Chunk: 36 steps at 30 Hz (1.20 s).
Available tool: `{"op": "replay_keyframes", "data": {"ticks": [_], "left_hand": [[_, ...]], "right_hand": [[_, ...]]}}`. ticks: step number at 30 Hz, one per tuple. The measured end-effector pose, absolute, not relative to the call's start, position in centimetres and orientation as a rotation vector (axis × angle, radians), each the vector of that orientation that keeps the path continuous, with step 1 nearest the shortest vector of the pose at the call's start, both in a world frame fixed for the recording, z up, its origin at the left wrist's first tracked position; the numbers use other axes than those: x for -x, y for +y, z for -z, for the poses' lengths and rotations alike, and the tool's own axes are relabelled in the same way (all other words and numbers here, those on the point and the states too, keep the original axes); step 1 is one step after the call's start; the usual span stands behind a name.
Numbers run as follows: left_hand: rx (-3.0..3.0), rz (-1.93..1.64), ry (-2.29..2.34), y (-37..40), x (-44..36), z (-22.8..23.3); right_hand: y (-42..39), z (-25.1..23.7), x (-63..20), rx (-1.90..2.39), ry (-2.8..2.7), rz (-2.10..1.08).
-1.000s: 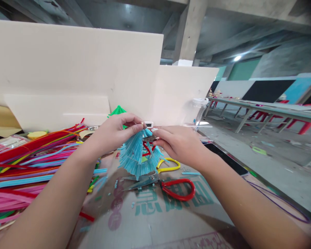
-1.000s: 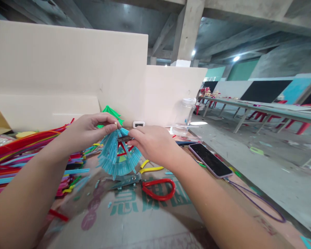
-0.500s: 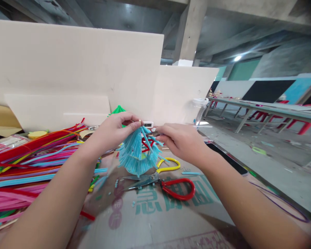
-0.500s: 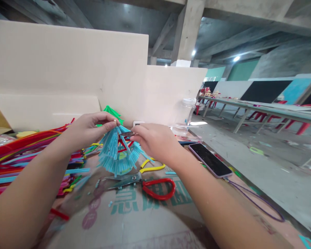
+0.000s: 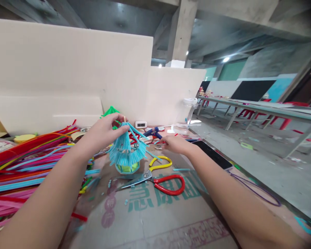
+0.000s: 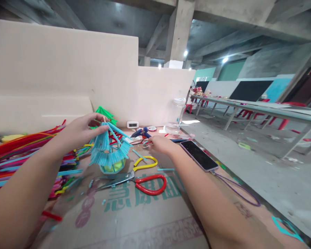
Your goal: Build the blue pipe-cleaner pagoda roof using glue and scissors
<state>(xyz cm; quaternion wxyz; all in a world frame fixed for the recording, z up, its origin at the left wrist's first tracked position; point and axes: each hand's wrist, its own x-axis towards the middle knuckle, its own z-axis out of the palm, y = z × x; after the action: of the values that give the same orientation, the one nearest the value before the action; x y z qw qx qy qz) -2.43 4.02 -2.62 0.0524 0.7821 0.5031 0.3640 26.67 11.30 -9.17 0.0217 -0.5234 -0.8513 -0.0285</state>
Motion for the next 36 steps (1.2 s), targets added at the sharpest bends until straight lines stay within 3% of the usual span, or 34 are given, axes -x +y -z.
{"op": "replay_keyframes", "data": {"ticks": [13, 20, 28, 36], "left_hand": [[-2.237, -1.182, 1.448, 4.4, 2.7, 2.9], [-2.237, -1.253, 1.481, 4.0, 2.5, 2.5], [-2.418, -1.321, 1.514, 2.6, 1.7, 1.7], [-2.566, -1.184, 1.367, 3.3, 1.9, 2.1]], "right_hand": [[10.7, 12.8, -22.8, 1.521, -2.620, 0.015], [9.6, 8.5, -22.2, 1.396, -2.268, -0.012], [4.2, 5.6, -18.9, 0.901, -2.062, -0.639], [3.1, 6.0, -17.9, 0.861, -2.042, -0.784]]}}
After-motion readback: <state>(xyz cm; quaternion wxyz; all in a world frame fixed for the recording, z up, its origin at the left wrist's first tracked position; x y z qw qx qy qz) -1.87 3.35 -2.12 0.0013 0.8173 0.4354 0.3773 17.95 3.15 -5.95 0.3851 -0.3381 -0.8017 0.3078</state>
